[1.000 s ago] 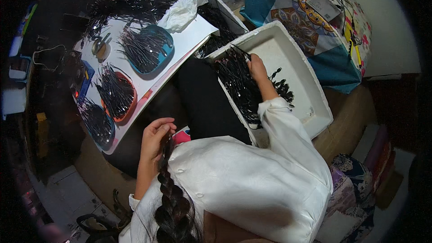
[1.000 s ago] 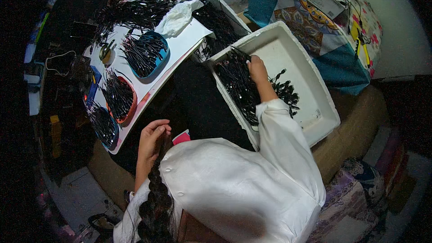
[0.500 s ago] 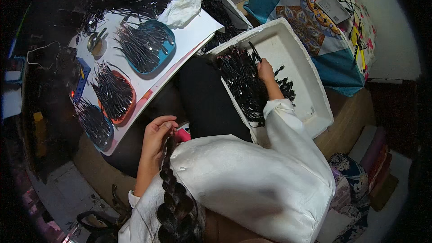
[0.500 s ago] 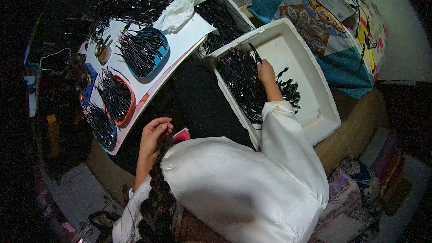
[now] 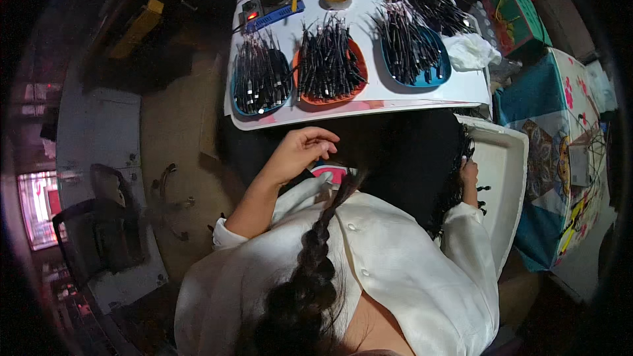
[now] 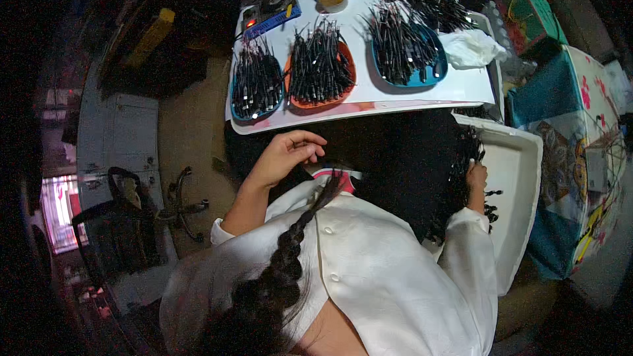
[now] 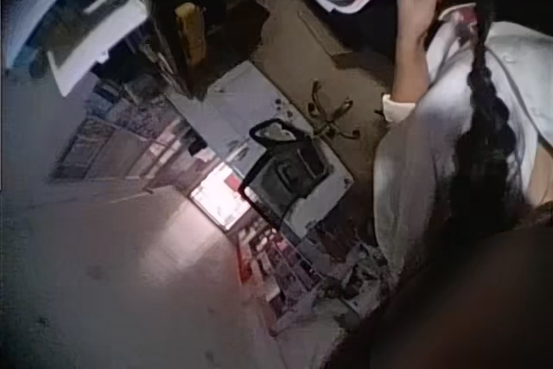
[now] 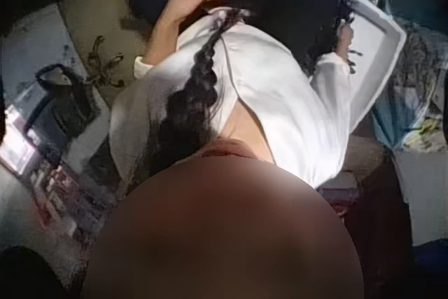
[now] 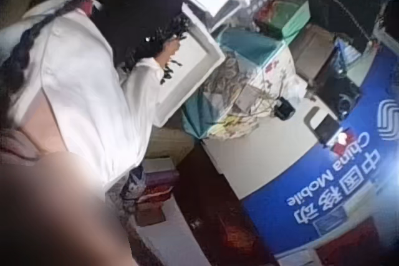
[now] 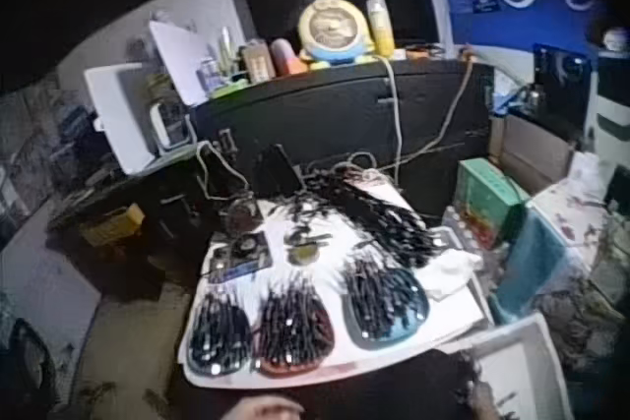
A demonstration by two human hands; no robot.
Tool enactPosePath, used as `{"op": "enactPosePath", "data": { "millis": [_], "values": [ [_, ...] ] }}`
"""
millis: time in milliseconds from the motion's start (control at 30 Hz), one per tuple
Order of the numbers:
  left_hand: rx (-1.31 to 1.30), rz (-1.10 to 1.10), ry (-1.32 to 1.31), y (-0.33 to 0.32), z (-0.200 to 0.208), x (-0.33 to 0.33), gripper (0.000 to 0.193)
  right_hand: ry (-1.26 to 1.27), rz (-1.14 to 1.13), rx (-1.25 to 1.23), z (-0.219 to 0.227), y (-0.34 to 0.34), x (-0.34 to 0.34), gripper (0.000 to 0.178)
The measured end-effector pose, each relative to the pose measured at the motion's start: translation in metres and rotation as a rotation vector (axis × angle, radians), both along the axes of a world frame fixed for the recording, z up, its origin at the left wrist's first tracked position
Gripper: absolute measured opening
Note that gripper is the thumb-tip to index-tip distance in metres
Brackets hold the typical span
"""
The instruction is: The person sits on the floor and repeatedly picks up thin black wire-like components, attaches small white cylindrical pieces to their ends, and places the finished items into a white tray. The person also briefly uses a small handheld tool on the table.
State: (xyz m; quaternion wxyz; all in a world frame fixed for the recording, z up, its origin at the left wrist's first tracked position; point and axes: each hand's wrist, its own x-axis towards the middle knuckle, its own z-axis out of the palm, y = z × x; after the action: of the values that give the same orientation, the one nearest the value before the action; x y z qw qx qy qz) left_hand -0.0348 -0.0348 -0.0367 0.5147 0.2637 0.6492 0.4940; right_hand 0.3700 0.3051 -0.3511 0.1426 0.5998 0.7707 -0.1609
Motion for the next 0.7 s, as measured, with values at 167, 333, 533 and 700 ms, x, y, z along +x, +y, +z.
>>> {"op": "enactPosePath", "data": {
  "millis": [167,333,533,700],
  "values": [
    [0.028,0.419,0.693,-0.023,0.023,-0.056,0.015,0.428,-0.075,0.407,0.095,-0.012,-0.03,0.03],
    [-0.043,0.492,1.356,0.004,0.022,-0.112,0.008,0.81,0.072,0.48,0.238,-0.079,-0.14,0.017],
    [-0.251,0.344,1.602,0.039,0.008,-0.132,0.017,1.061,0.664,0.354,0.341,-0.138,-0.281,0.024],
    [-0.339,0.364,1.549,0.042,0.007,-0.134,0.017,0.959,1.091,0.275,0.341,-0.162,-0.394,0.017]
  ]
}}
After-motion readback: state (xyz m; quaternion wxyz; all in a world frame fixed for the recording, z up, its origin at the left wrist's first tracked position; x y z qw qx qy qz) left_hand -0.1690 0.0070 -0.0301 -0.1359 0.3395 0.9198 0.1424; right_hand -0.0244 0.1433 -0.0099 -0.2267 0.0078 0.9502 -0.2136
